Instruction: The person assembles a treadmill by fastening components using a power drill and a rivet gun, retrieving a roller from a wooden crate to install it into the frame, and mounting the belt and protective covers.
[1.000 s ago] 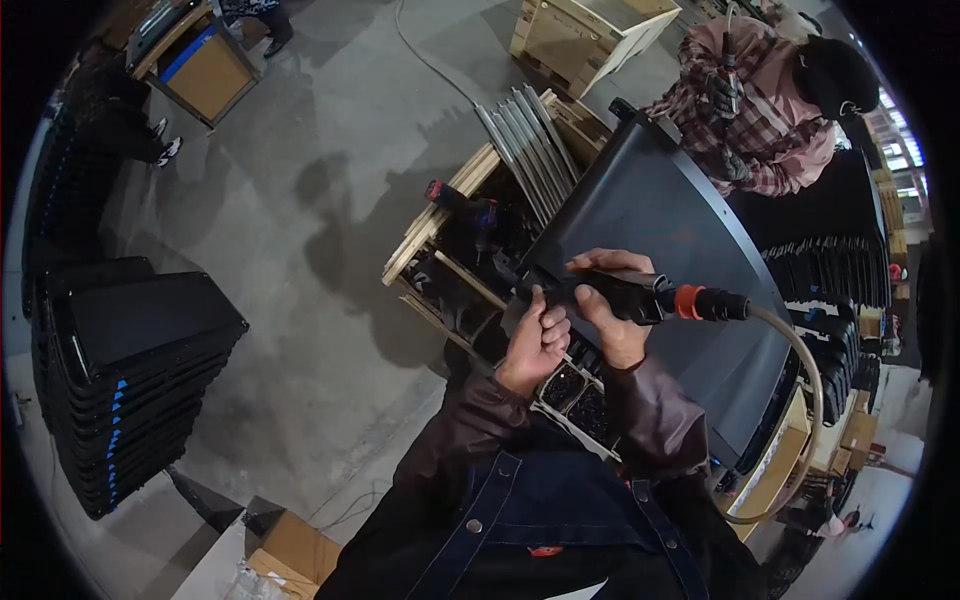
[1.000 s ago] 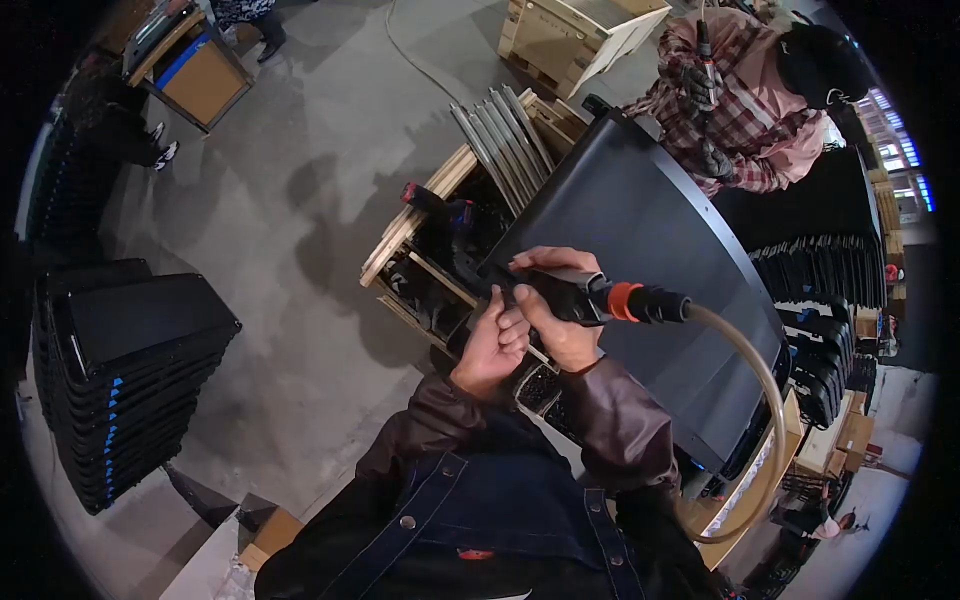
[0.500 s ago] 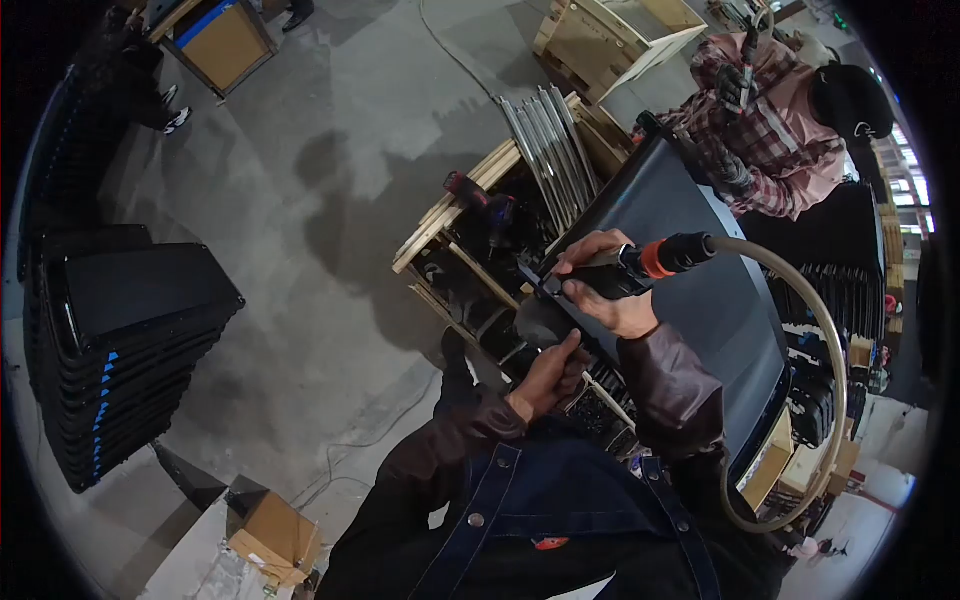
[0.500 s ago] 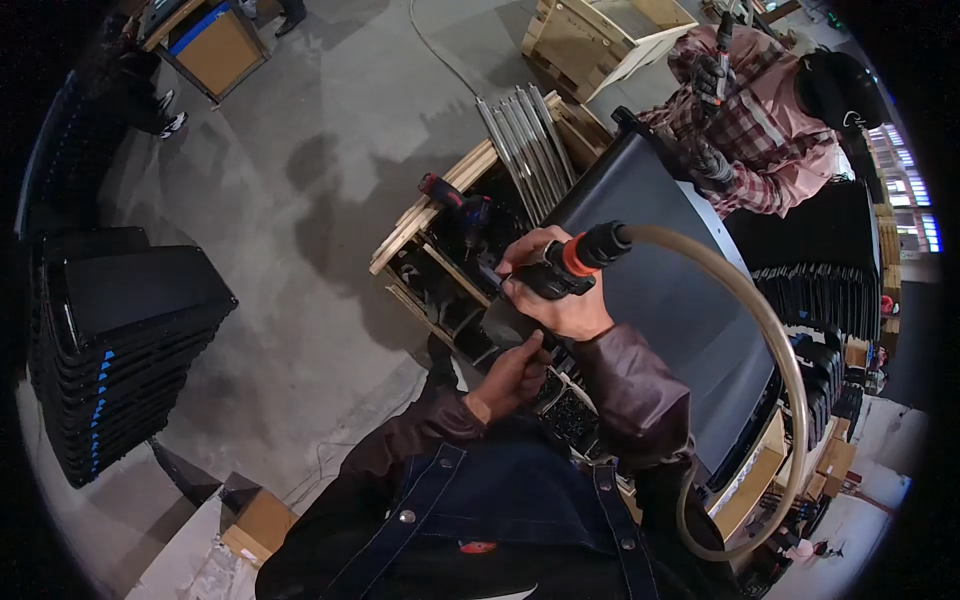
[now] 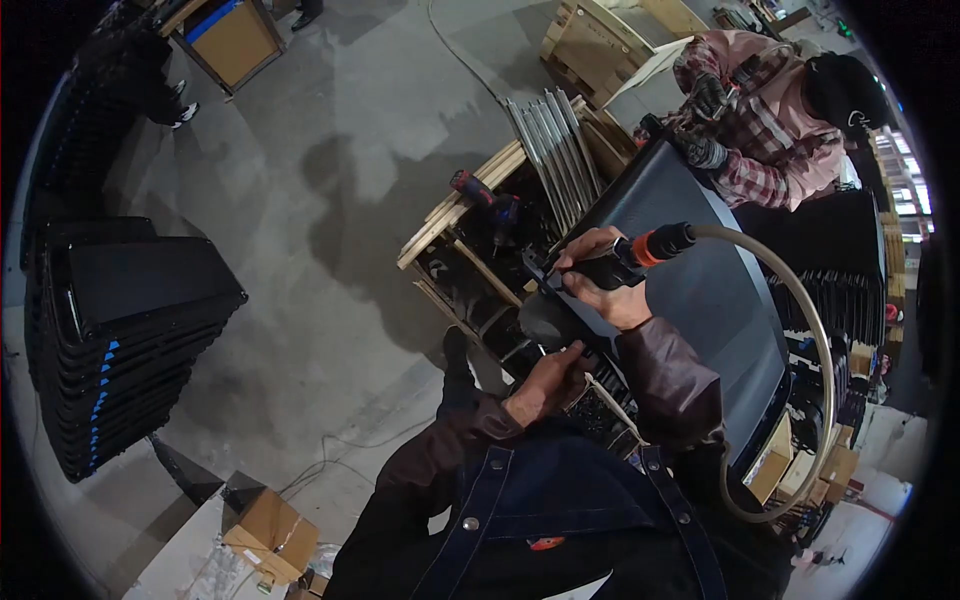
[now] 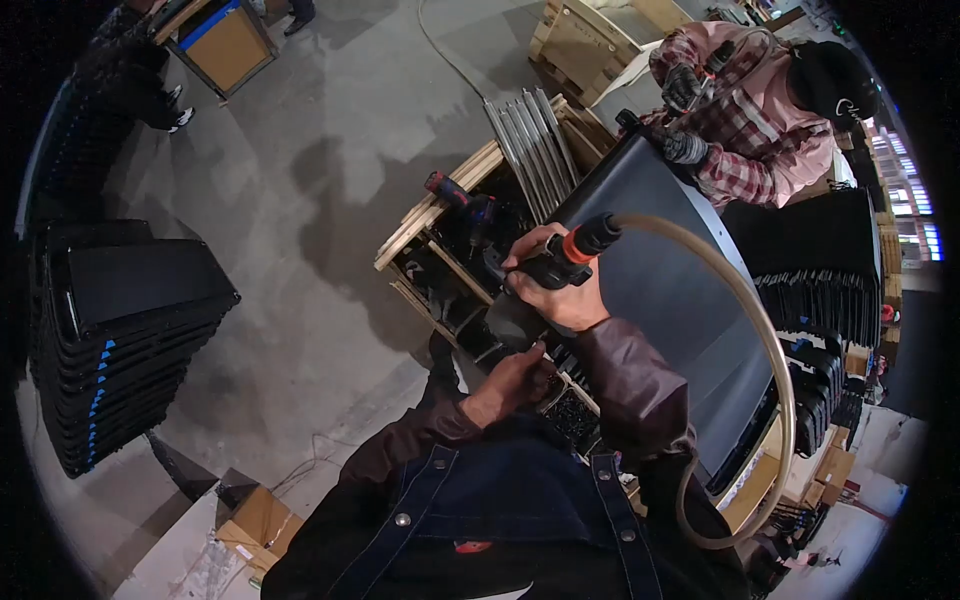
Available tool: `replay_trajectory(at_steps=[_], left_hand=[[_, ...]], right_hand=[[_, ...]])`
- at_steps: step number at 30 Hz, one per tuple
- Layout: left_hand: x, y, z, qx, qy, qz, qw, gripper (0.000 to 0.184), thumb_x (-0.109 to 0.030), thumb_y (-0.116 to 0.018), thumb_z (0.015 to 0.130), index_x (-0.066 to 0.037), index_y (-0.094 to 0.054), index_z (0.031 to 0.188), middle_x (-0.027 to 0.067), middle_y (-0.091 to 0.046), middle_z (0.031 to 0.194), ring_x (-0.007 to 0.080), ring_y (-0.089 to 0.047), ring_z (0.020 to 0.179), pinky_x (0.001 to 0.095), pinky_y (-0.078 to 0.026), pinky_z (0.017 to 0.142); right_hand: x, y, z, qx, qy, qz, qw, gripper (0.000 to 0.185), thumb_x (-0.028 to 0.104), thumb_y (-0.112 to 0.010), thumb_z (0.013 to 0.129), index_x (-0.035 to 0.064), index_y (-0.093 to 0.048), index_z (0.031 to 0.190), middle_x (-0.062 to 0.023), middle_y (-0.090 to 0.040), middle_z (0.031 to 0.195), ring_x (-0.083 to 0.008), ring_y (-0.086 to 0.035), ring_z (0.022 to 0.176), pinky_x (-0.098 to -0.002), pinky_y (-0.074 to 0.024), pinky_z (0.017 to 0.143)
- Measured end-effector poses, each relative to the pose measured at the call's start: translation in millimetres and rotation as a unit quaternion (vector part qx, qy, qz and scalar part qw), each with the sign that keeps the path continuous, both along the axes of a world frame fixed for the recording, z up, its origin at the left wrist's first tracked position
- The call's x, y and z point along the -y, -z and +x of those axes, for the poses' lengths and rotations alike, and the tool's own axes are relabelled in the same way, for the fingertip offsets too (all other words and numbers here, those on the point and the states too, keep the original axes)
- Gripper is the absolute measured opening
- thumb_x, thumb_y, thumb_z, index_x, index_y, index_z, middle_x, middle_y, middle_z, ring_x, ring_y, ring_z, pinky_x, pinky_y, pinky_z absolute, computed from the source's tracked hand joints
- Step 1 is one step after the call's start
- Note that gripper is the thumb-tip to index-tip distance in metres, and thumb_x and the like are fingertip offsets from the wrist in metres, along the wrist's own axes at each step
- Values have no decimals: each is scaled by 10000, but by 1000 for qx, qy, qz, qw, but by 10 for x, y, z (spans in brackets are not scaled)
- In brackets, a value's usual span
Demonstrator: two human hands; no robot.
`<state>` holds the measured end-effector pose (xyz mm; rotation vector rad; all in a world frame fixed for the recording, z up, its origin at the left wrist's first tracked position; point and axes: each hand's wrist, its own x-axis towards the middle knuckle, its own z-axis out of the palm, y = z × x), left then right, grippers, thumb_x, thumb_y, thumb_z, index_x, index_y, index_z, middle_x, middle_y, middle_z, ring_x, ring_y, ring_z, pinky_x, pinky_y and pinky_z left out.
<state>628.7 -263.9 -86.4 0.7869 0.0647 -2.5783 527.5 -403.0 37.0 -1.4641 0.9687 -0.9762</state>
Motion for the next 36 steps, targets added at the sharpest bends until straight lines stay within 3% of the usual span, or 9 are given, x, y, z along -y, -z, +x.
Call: replay_trajectory(at_steps=[5, 7, 10, 15, 21, 24, 28, 33, 36], left_hand=[[-99, 0, 68, -75, -4, -36, 997, 413, -369, -588, 1013, -11, -606, 1217, 74, -693, 972, 203, -675, 874, 328, -530, 721], [-162, 157, 47, -44, 31, -119, 991, 441, -207, -572, 1018, 14, -489, 1390, 141, -688, 1172, 257, -673, 1098, 368, -554, 913], [-259, 353, 3, -52, 90, -178, 979, 474, -131, -573, 1013, 28, -441, 1440, 184, -651, 1260, 281, -645, 1173, 375, -531, 997], [-577, 651, -252, -46, 231, -152, 960, 511, -103, -588, 994, 35, -412, 1453, 215, -596, 1338, 300, -638, 1183, 374, -528, 1020], [-1224, 1551, -1012, -7, 320, -177, 931, 478, -15, -510, 980, 0, -422, 1450, 238, -548, 1362, 355, -634, 1179, 397, -541, 994], [-1326, 1815, -1293, 27, 321, -240, 916, 504, -29, -541, 966, -36, -428, 1457, 232, -512, 1392, 360, -641, 1161, 411, -549, 975], [-1533, 1992, -1685, 242, 332, -332, 849, 494, -33, -551, 969, -87, -455, 1450, 202, -496, 1403, 315, -667, 1082, 414, -571, 908], [-1727, 2432, -1431, 386, 277, -308, 824, 378, -54, -562, 981, -93, -555, 1357, 136, -651, 1163, 248, -695, 969, 341, -563, 769], [-2042, 1817, -1606, 404, 366, -256, 798, 355, -108, -579, 992, -23, -553, 1335, 146, -670, 1149, 266, -698, 974, 351, -576, 797]], right_hand=[[-39, -213, 126, -23, 24, 6, 999, 373, -47, -730, 749, 14, -611, 1097, -91, -690, 1011, -182, -675, 952, -342, -557, 858], [-30, -206, 56, 5, 10, -23, 1000, 424, -31, -760, 754, 9, -605, 1146, -113, -673, 1110, -201, -673, 999, -354, -552, 889], [-217, -282, -245, 22, 56, -124, 990, 500, 174, -830, 807, 53, -544, 1199, -160, -548, 1255, -285, -647, 1090, -430, -550, 925], [-1413, -653, -1070, 64, 269, -106, 955, 629, 181, -856, 735, 27, -487, 1222, -148, -515, 1180, -301, -641, 1071, -466, -569, 916], [-3626, -787, -1959, 19, 592, 4, 806, 550, 230, -791, 748, 50, -466, 1153, -88, -529, 1036, -225, -610, 976, -438, -561, 918], [-4946, -567, -2508, -60, 718, 94, 687, 431, 180, -750, 787, 26, -546, 1134, -76, -658, 910, -193, -648, 849, -350, -531, 826], [-6320, -233, -3408, -150, 758, 241, 587, 330, 223, -822, 777, 16, -654, 972, -38, -664, 894, -137, -622, 822, -302, -507, 775], [-7573, 1165, -4407, -107, 722, 281, 623, 273, 102, -840, 775, 24, -672, 976, -15, -667, 859, -115, -618, 779, -278, -509, 739], [-7784, 1915, -4698, -63, 677, 282, 676, 319, 90, -843, 747, 23, -680, 1012, -24, -679, 870, -138, -647, 814, -315, -532, 765]])
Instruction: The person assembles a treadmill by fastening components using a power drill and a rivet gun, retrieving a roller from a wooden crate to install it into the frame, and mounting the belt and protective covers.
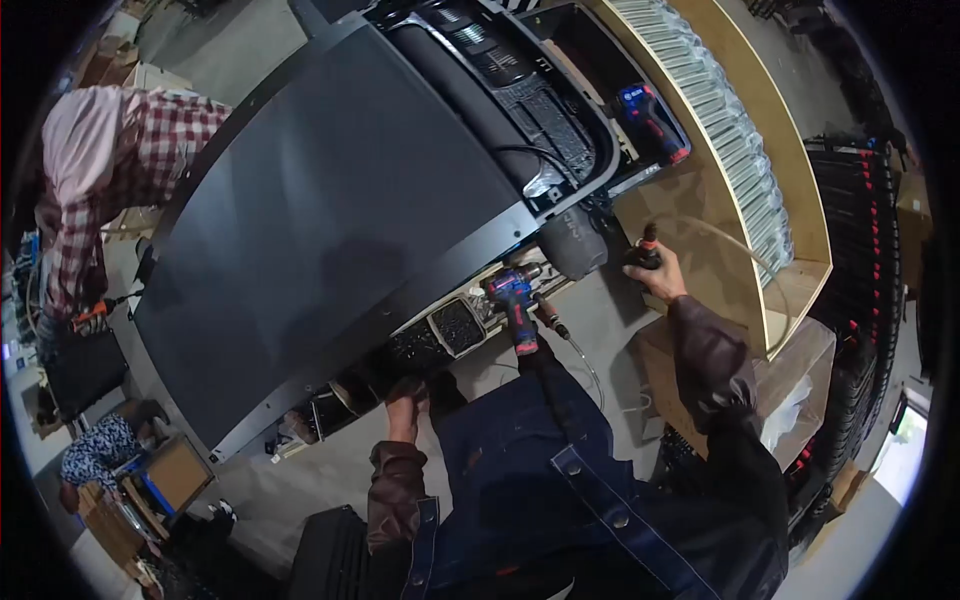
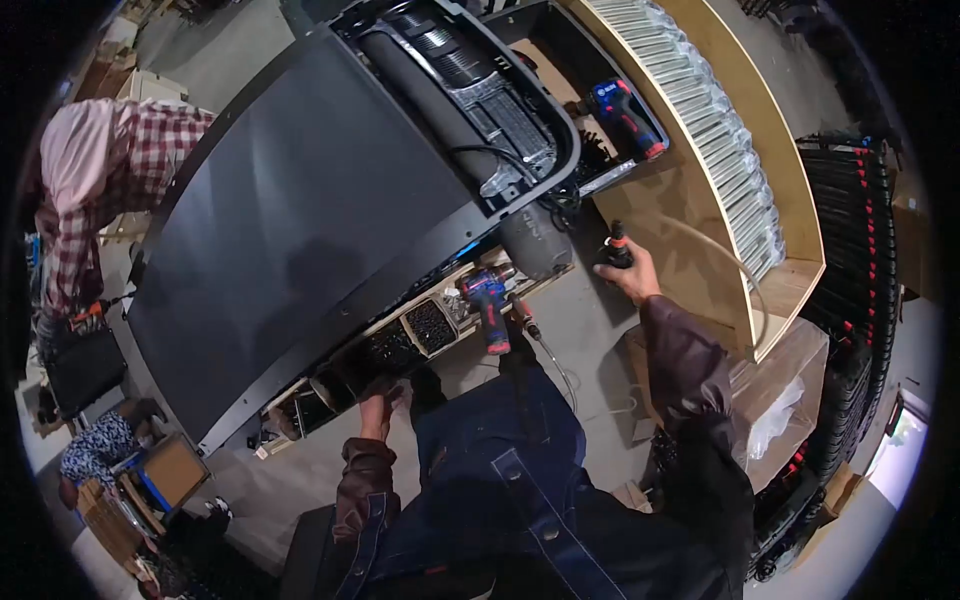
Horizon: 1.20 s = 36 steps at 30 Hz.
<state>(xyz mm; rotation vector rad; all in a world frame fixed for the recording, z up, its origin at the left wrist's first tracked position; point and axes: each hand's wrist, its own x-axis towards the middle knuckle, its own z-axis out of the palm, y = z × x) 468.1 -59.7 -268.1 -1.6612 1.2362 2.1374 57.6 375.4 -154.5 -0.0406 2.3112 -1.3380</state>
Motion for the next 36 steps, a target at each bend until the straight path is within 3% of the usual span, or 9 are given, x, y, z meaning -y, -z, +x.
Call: replay_trajectory(at_steps=[4, 11, 17, 21, 24, 26, 29, 32, 36], left_hand=[[-555, -735, -99, 82, 29, 48, 995, 367, -146, -570, 1009, -3, -538, 1346, 166, -654, 1195, 292, -694, 987, 375, -578, 854], [-995, -1033, 94, 105, -1, 64, 992, 433, -168, -588, 1011, 19, -488, 1388, 168, -620, 1208, 318, -663, 1053, 419, -559, 902], [-1220, -697, -210, 32, -10, 73, 997, 318, -160, -582, 1006, -34, -533, 1294, 130, -639, 1131, 316, -645, 991, 433, -543, 882], [-1449, -360, -684, -33, 68, 69, 995, 338, -147, -589, 999, -26, -550, 1312, 108, -652, 1070, 284, -665, 938, 410, -563, 813], [-1629, -587, -1181, -63, 179, 75, 979, 354, -171, -614, 997, -18, -566, 1312, 66, -647, 986, 231, -672, 885, 352, -564, 764], [-1752, -676, -1358, -71, 238, 73, 966, 340, -185, -623, 995, -28, -586, 1294, 38, -640, 943, 205, -664, 845, 329, -556, 736], [-1897, -795, -1349, -81, 261, 78, 959, 287, -234, -613, 1005, -49, -626, 1224, 5, -605, 865, 177, -625, 817, 353, -530, 758], [-2205, -976, -1375, 37, 186, 38, 981, 270, -274, -588, 1016, -64, -649, 1175, 12, -580, 835, 177, -602, 845, 390, -498, 810], [-2596, -1263, -1394, 160, 365, -37, 916, 288, -306, -587, 1013, -70, -646, 1168, 30, -586, 846, 190, -583, 869, 402, -460, 818]], right_hand=[[-76, 797, -512, -41, -253, 66, 964, 479, 94, -778, 623, 69, -686, 1093, -141, -701, 947, -359, -673, 898, -403, -540, 802], [149, 1311, -864, -57, -349, 113, 929, 281, 96, -679, 743, 87, -720, 1021, -180, -693, 1037, -404, -658, 1006, -471, -533, 816], [200, 1876, -486, 6, 11, 214, 977, 242, 181, -634, 868, 84, -672, 1086, -225, -684, 1010, -398, -664, 994, -470, -517, 802], [248, 1456, 11, 17, 11, 226, 974, 373, 245, -745, 788, 81, -677, 1117, -224, -705, 1024, -383, -675, 1000, -437, -528, 846], [-101, 520, 138, 19, -194, 69, 978, 305, 233, -729, 831, 64, -717, 1085, -153, -739, 988, -345, -693, 978, -398, -535, 859], [-564, -370, 39, -28, -118, 12, 993, 261, 217, -715, 879, 64, -724, 1090, -150, -735, 998, -269, -705, 912, -380, -540, 819], [-1671, -668, -418, -120, 129, -72, 982, 227, 137, -720, 904, 9, -709, 1092, -81, -727, 908, -164, -693, 817, -318, -553, 756], [-3391, -40, -1322, -44, 452, -100, 885, 343, 118, -667, 920, -43, -624, 1219, -119, -711, 927, -153, -673, 713, -308, -543, 630], [-4707, 1370, -1408, 120, 456, 250, 846, 427, 184, -685, 887, -90, -612, 1207, -208, -706, 958, -250, -684, 726, -402, -552, 621]])
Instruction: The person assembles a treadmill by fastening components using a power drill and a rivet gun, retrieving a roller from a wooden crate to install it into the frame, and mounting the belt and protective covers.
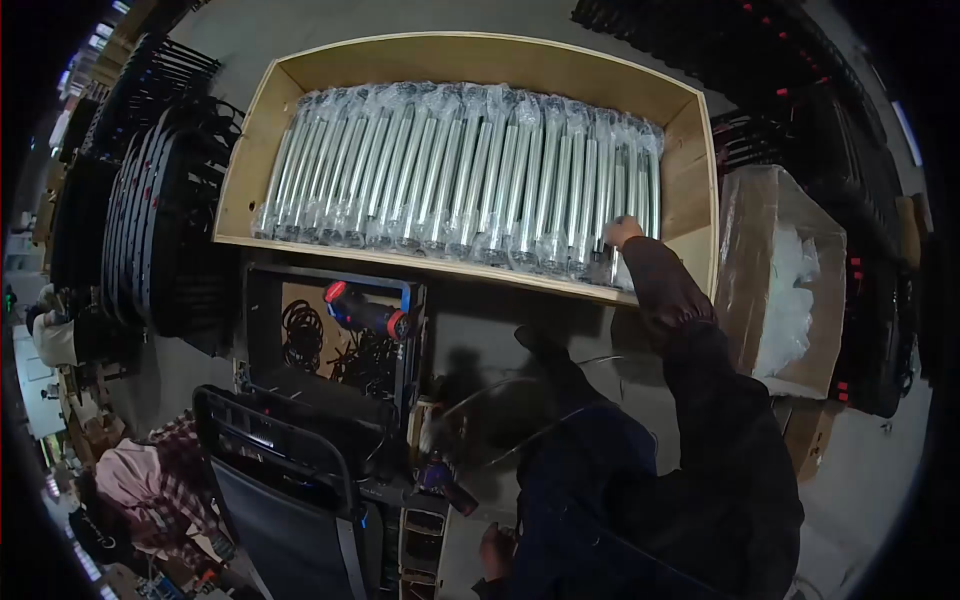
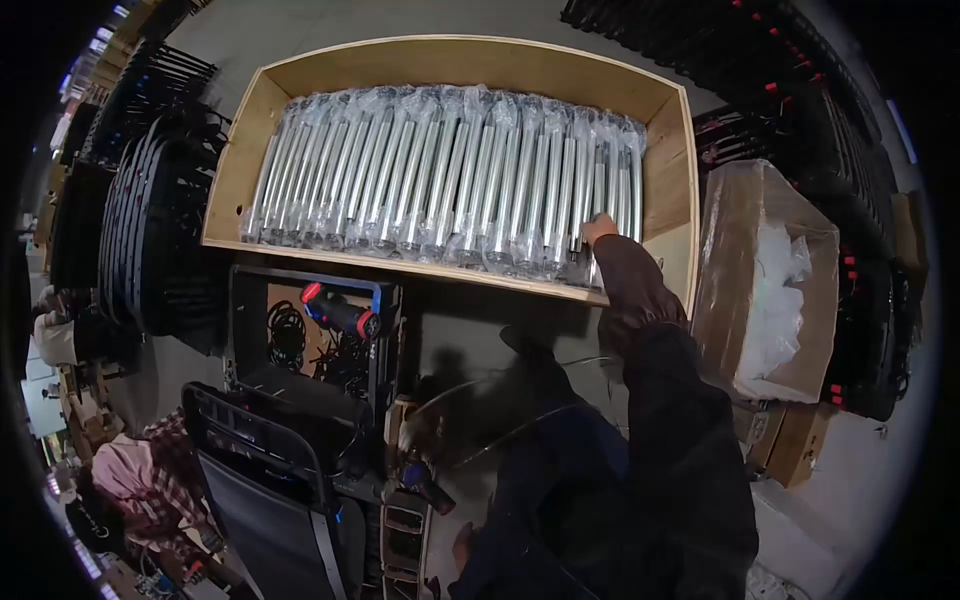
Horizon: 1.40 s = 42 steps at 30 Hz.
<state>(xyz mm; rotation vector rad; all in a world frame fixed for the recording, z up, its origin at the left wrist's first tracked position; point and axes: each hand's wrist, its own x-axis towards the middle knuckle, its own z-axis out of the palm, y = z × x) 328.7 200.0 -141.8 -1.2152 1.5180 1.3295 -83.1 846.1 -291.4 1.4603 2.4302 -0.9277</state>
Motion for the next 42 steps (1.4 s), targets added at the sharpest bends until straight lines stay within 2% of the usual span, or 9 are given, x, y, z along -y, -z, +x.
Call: replay_trajectory(at_steps=[4, 7, 10, 20, 25, 27, 31, 39, 42], left_hand=[[-218, -522, -296, 34, -38, -38, 998, 289, -278, -583, 1014, -52, -641, 1183, 34, -607, 874, 176, -588, 871, 369, -467, 816], [-283, -756, -705, 7, -45, -76, 996, 290, -257, -580, 1014, -38, -638, 1195, 37, -623, 895, 165, -591, 873, 345, -473, 814], [-366, -920, -1280, -54, -27, -104, 993, 291, -237, -577, 1015, -24, -634, 1206, 40, -638, 916, 155, -594, 875, 320, -479, 813], [-2474, -1273, -4319, -408, 259, 54, 874, 307, -201, -574, 1029, 8, -625, 1248, 62, -682, 991, 118, -609, 901, 260, -484, 784], [-3880, -1500, -5142, -368, 338, 220, 838, 466, -400, -509, 1058, -32, -555, 1339, 63, -662, 973, 132, -629, 864, 274, -498, 707], [-4044, -1592, -5131, -356, 356, 195, 842, 471, -426, -496, 1058, -31, -567, 1306, 57, -641, 898, 133, -611, 764, 273, -483, 638], [-3726, -1582, -4726, -322, 358, 222, 848, 498, -465, -441, 1068, -12, -572, 1227, 27, -542, 689, 120, -503, 533, 271, -413, 492], [-3223, -1529, -3579, -248, 487, 321, 773, 463, -425, -433, 1073, -21, -574, 1249, 12, -536, 668, 99, -475, 524, 252, -398, 501], [-2873, -1528, -3208, -233, 546, 394, 701, 438, -397, -484, 1059, -19, -568, 1264, 0, -569, 718, 75, -494, 576, 226, -384, 526]], right_hand=[[-312, 1156, -10, -19, 64, -200, 978, 818, 556, -777, 823, -100, -581, 1271, -245, -674, 1087, -364, -679, 918, -502, -556, 716], [85, 673, -228, 37, 139, -179, 973, 1167, 694, -772, 736, -65, -333, 1505, -315, -447, 1469, -428, -491, 1339, -533, -489, 1032], [54, 388, -261, 33, 83, -204, 975, 1202, 637, -823, 709, -97, -309, 1510, -320, -441, 1478, -432, -499, 1331, -482, -469, 1063], [1151, -1461, -26, -344, 120, -357, 860, 556, 313, -752, 891, -85, -571, 1234, -173, -697, 916, -264, -673, 863, -415, -551, 805], [1928, -2315, 497, -477, -93, -267, 832, 472, 336, -809, 846, -6, -589, 1086, -110, -691, 957, -225, -667, 864, -376, -542, 802], [1858, -2100, 716, -258, -378, -402, 794, 458, 239, -814, 841, -10, -571, 1139, -75, -682, 980, -207, -652, 828, -357, -537, 748], [1150, -2466, 611, -479, 17, -386, 789, 400, 79, -757, 871, 41, -609, 1241, -22, -609, 863, -101, -573, 739, -274, -484, 664], [178, -2904, 910, -508, -165, -132, 835, 229, 224, -677, 973, -4, -675, 959, 8, -590, 752, -97, -506, 706, -306, -447, 650], [-377, -2924, 1415, -550, 216, -165, 790, 237, 254, -672, 976, 20, -666, 943, -8, -608, 763, -88, -552, 694, -272, -470, 621]])
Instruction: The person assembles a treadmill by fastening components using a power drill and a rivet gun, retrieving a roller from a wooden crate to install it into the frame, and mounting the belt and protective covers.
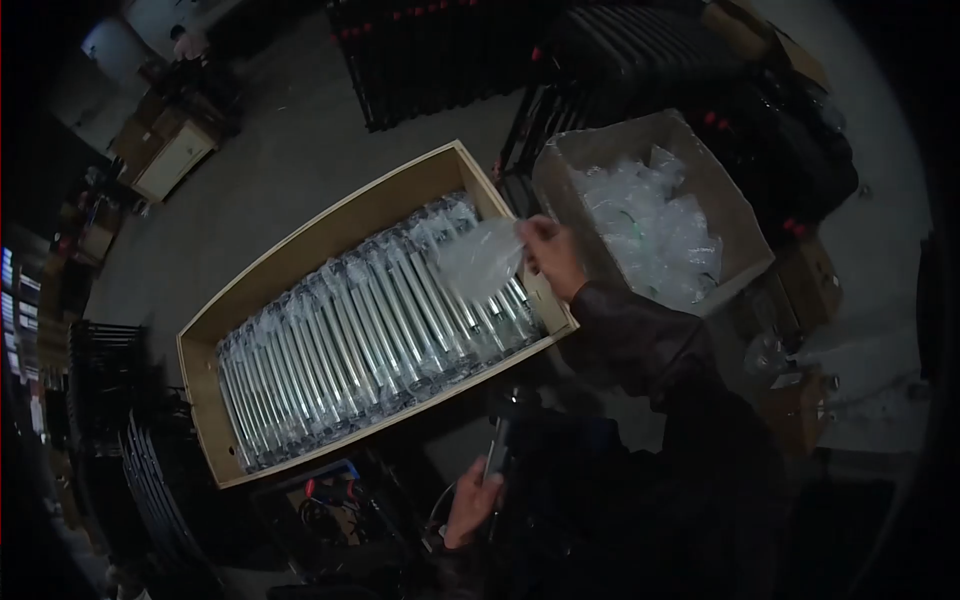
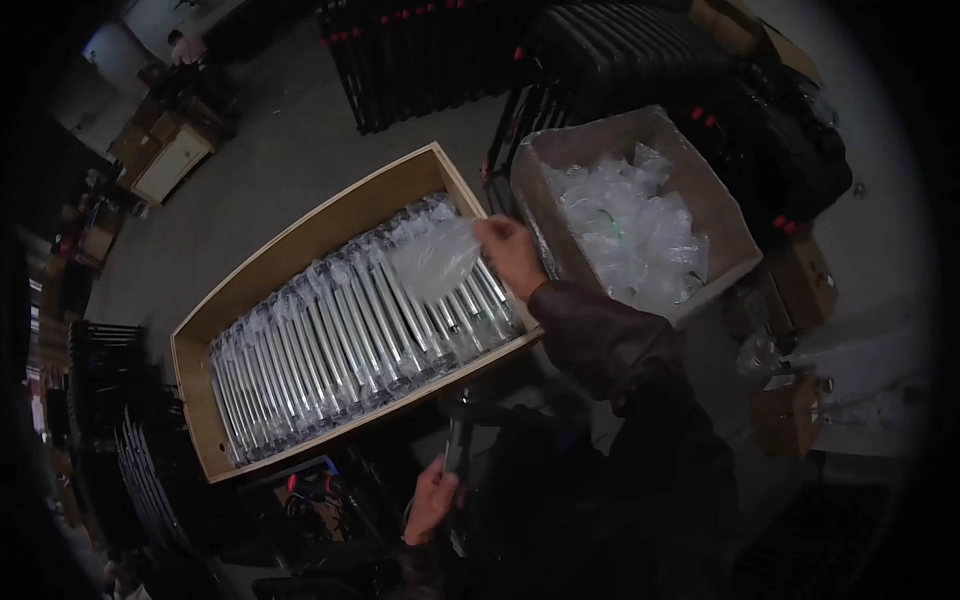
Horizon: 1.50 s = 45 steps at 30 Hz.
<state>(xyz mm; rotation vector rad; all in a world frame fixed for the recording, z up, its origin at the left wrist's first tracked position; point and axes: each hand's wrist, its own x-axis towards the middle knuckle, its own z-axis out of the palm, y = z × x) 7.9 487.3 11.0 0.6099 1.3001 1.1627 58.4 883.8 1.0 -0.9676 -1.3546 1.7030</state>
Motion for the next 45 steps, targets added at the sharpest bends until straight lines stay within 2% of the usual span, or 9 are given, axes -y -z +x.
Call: replay_trajectory(at_steps=[5, 12, 17, 20, 25, 31, 36, 40, 45], left_hand=[[577, 106, 549, -13, -77, -32, 996, 433, -411, -519, 1046, -24, -563, 1234, -2, -522, 684, 93, -483, 611, 255, -382, 569], [1530, 546, 1197, 34, -238, -50, 969, 450, -375, -425, 1088, -11, -539, 1328, 36, -578, 778, 124, -551, 694, 278, -443, 637], [1885, 241, 1414, 103, -289, -25, 952, 384, -303, -441, 1088, -21, -517, 1337, 76, -599, 898, 124, -601, 779, 253, -488, 692], [2029, -322, 1210, 204, -390, -3, 898, 307, -244, -434, 1081, -28, -507, 1287, 91, -577, 912, 128, -571, 700, 263, -480, 631], [2304, -169, 1093, 117, -557, 129, 812, 222, -204, -422, 1072, -45, -485, 1212, 70, -544, 905, 133, -547, 646, 267, -469, 593], [2591, 62, 826, 152, -640, 152, 738, 339, -237, -467, 1055, -56, -463, 1341, 76, -574, 939, 133, -566, 683, 270, -487, 632], [2713, 75, 887, 244, -710, 43, 660, 472, -256, -534, 1024, -57, -415, 1435, 86, -611, 953, 142, -594, 735, 281, -504, 681], [2739, -47, 847, 245, -800, 65, 545, 504, -265, -584, 994, -46, -434, 1422, 75, -618, 929, 143, -591, 768, 296, -497, 697], [2873, 14, 732, 254, -791, 98, 548, 473, -258, -588, 990, -45, -455, 1392, 67, -606, 938, 135, -576, 771, 290, -481, 680]], right_hand=[[-722, 443, 1251, -140, 280, -90, 945, 296, 274, -612, 1008, 13, -581, 1143, -84, -675, 842, -158, -629, 658, -283, -507, 565], [1292, 228, 857, 91, -240, -83, 963, 405, 331, -609, 1013, 4, -607, 1251, -110, -715, 1040, -163, -692, 879, -282, -540, 727], [3432, -108, 127, -72, -582, -36, 809, 342, 237, -525, 1053, -20, -632, 1252, -99, -699, 1138, -191, -630, 1104, -311, -468, 973], [3973, -227, -195, -92, -773, 23, 627, 317, 227, -530, 1045, -29, -705, 1110, -114, -694, 1129, -205, -630, 1100, -326, -468, 975], [4754, -319, -827, 53, -829, -182, 526, 329, 283, -615, 1004, -27, -694, 1079, -121, -711, 1038, -201, -677, 930, -322, -531, 863], [6203, 1490, -3195, 132, -761, 74, 631, 245, 196, -698, 918, -4, -689, 1059, -102, -731, 984, -216, -706, 893, -318, -551, 818], [7037, 2122, -4158, 215, -694, 510, 460, 424, 230, -703, 866, 0, -620, 1212, -251, -654, 1187, -376, -663, 1093, -422, -534, 912], [7327, 2968, -4431, 319, -656, 574, 371, 353, 193, -675, 864, 103, -677, 1205, -126, -548, 1377, -400, -511, 1268, -476, -509, 985], [7022, 2648, -4437, 135, -649, 641, 386, 291, 158, -609, 942, 85, -673, 1216, -150, -670, 1115, -325, -620, 1107, -455, -528, 884]])
